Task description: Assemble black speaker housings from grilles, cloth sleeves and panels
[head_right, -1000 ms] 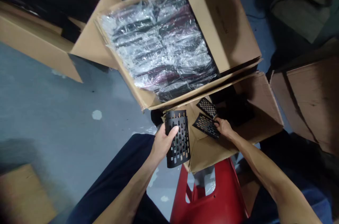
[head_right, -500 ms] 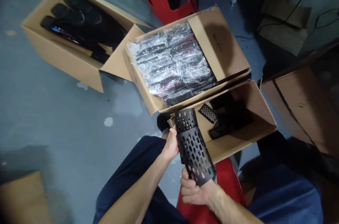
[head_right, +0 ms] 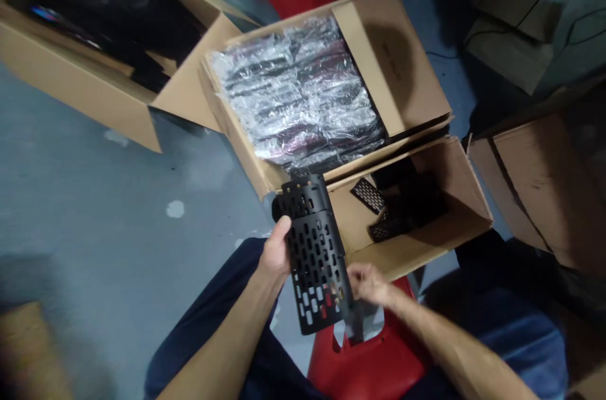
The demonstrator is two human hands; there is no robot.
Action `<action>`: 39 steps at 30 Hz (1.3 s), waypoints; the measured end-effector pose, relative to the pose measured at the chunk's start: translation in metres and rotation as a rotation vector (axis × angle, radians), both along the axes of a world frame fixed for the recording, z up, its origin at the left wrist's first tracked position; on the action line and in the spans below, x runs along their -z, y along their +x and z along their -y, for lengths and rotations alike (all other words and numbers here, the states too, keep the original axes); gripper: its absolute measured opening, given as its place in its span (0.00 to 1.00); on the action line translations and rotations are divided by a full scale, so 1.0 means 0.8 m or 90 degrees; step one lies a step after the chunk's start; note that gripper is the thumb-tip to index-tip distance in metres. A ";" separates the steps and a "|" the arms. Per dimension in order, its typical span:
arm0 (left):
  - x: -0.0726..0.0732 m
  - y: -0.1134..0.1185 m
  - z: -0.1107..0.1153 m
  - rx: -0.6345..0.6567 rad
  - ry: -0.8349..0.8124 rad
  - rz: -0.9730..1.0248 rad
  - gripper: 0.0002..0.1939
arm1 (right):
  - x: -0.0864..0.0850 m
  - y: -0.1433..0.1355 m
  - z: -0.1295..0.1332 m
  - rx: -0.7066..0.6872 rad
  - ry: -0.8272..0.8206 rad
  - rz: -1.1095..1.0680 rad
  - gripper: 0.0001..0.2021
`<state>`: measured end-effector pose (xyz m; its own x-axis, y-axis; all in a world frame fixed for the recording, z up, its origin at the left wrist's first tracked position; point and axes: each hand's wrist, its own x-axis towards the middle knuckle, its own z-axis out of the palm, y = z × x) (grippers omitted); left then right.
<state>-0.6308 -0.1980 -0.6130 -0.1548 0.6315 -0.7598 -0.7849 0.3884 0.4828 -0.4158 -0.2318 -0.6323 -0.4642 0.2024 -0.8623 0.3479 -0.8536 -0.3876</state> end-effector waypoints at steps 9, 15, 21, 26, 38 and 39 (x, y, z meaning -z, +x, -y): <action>-0.003 -0.016 0.014 0.040 -0.073 -0.005 0.24 | 0.178 0.069 -0.136 -0.638 0.407 0.358 0.19; -0.006 -0.005 -0.005 0.081 -0.061 -0.047 0.31 | 0.186 0.088 -0.134 -0.645 0.429 0.318 0.17; 0.002 0.008 -0.011 0.093 -0.029 -0.078 0.32 | 0.093 0.138 -0.161 -0.395 0.374 0.302 0.13; 0.013 0.032 -0.007 0.110 -0.015 -0.086 0.34 | -0.026 0.132 -0.113 -0.067 0.252 0.043 0.25; 0.009 0.056 0.009 0.176 0.026 0.009 0.38 | -0.061 -0.013 -0.015 0.446 0.124 -0.063 0.38; 0.009 0.055 0.008 0.182 0.039 0.004 0.37 | -0.064 -0.016 -0.015 0.453 0.127 -0.054 0.39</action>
